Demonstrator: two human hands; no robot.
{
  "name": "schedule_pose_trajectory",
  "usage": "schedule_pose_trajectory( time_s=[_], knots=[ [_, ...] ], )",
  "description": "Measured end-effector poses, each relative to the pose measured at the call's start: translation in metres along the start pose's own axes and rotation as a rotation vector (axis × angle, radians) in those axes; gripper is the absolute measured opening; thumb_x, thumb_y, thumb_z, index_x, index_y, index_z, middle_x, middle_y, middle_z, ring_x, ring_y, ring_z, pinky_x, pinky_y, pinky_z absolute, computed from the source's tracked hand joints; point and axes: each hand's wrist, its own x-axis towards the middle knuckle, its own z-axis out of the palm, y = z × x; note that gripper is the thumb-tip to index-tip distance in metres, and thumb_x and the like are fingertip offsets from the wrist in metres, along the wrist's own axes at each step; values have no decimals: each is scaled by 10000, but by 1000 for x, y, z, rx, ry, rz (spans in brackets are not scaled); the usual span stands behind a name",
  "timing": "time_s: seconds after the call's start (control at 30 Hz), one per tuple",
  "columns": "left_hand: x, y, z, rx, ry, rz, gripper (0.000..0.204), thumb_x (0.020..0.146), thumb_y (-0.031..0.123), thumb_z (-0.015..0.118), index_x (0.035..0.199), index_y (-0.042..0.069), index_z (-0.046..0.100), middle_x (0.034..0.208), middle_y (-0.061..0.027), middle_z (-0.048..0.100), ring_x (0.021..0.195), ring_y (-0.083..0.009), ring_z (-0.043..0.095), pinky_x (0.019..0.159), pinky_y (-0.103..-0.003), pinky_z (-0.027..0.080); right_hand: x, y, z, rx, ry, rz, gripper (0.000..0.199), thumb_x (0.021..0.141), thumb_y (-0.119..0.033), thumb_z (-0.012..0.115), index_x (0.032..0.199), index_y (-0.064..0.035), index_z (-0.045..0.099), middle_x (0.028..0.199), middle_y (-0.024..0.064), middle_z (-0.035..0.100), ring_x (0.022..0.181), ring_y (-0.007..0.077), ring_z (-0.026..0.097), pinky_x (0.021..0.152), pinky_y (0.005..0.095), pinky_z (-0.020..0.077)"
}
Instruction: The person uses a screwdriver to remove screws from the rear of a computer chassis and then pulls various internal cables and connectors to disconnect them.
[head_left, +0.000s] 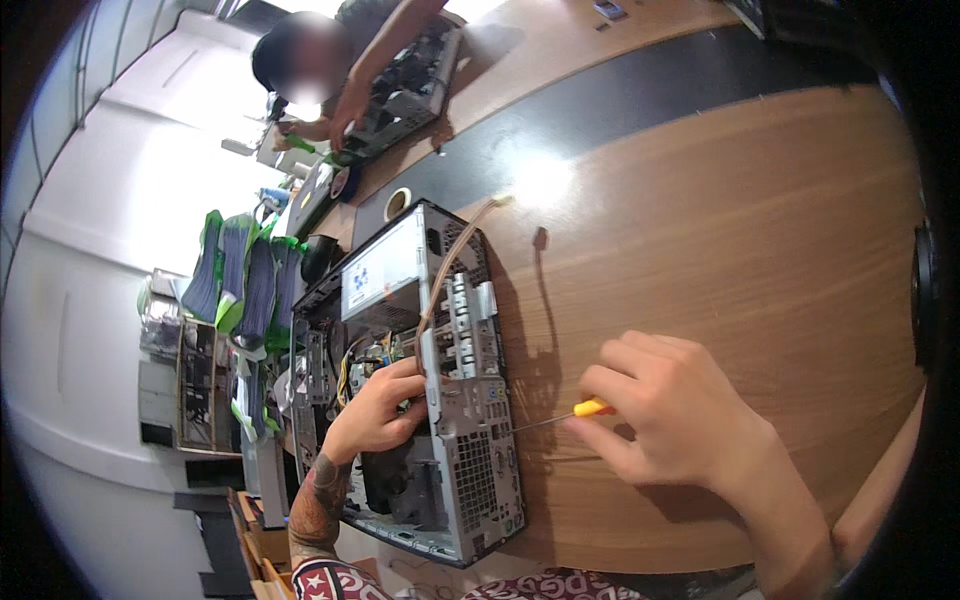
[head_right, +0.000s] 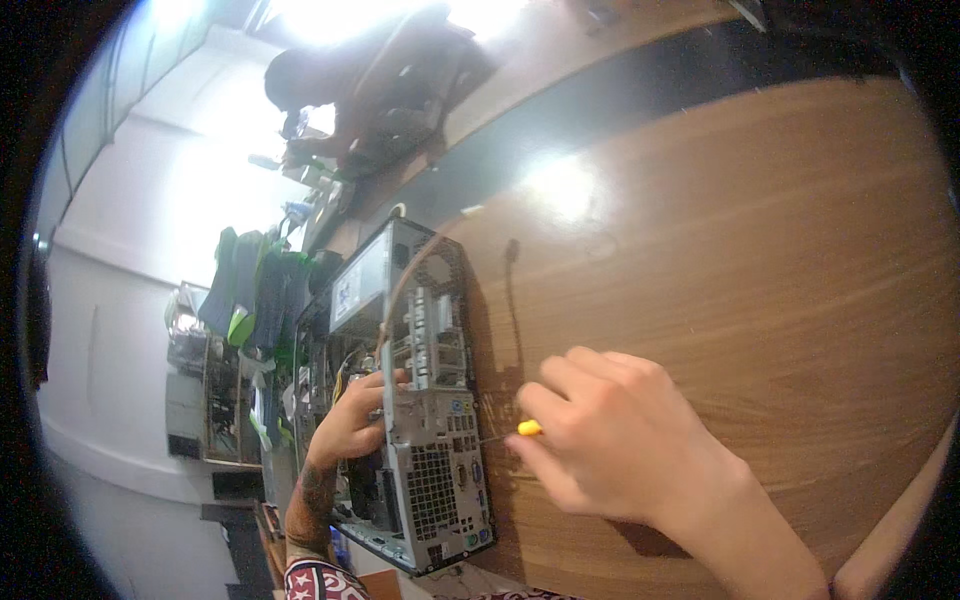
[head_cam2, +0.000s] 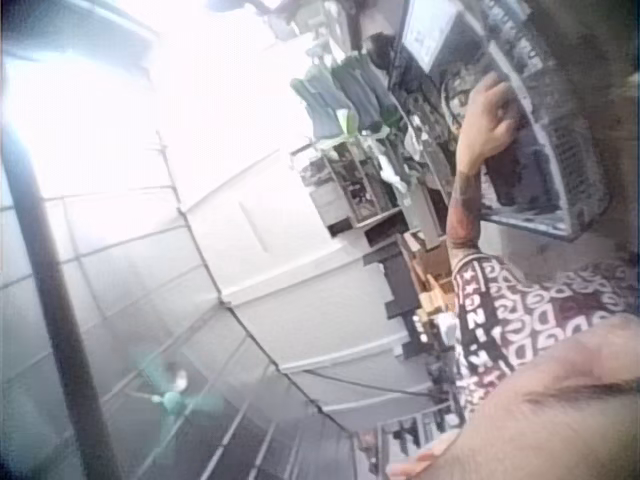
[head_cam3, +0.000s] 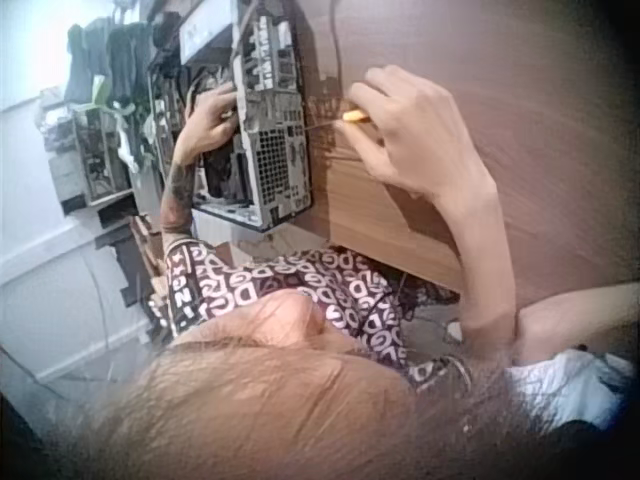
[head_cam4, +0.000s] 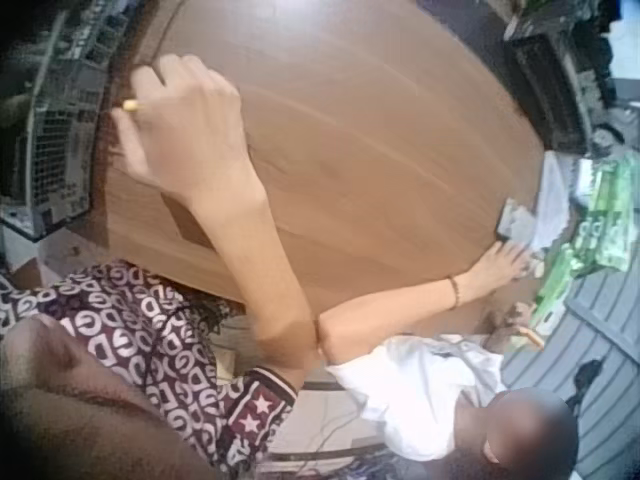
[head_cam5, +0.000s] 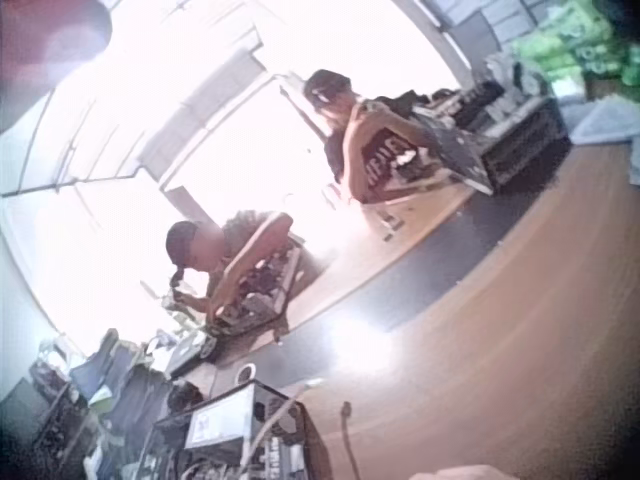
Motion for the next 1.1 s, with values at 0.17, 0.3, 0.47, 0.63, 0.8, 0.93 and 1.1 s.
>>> schedule_pose_trajectory(
  time_s=[0.17,0.3,0.47,0.63,0.8,0.93,1.1],
  knots=[
    [0,7,-3,-6,42,-5,187,808,37,617,982,-19,652,927,-164,593,888,-369,587,769,-424,477,0,1,1,16,4,2,198,813,-212,730,758,-45,638,725,77,554,706,250,578,632,372,493],
    [0,6,-2,43,19,44,176,823,49,624,985,-13,652,920,-156,596,883,-356,590,755,-421,478,0,3,1,-3,-58,69,185,823,-217,732,779,-52,663,716,78,547,689,250,572,603,368,485],
    [0,4,-1,26,25,68,173,820,53,628,981,-3,653,910,-156,594,876,-359,583,754,-421,476,1,6,-9,18,-18,60,206,833,-229,731,765,-47,659,702,83,541,684,254,566,602,370,479],
    [2,5,1,33,38,48,161,803,49,625,953,-6,647,894,-152,582,862,-359,574,752,-419,472,-1,8,-4,46,-28,81,225,833,-228,729,745,-39,647,690,86,536,683,263,565,618,380,481],
    [2,7,-3,36,7,20,194,798,50,627,979,-9,662,926,-161,591,903,-366,586,780,-419,481,-4,13,-1,24,-17,31,242,838,-246,722,739,-40,643,692,86,546,690,267,570,629,382,482],
    [1,5,-1,29,3,6,209,798,53,628,993,-15,661,921,-166,589,899,-370,584,781,-422,483,-2,14,3,37,-27,88,245,847,-254,715,741,-44,646,697,85,560,693,266,573,647,380,482],
    [2,3,0,46,1,10,205,800,57,629,990,-16,660,921,-168,589,895,-373,582,775,-426,483,-2,16,5,9,-75,42,223,866,-243,700,756,-55,654,704,69,573,722,237,576,729,355,436]
  ],
)
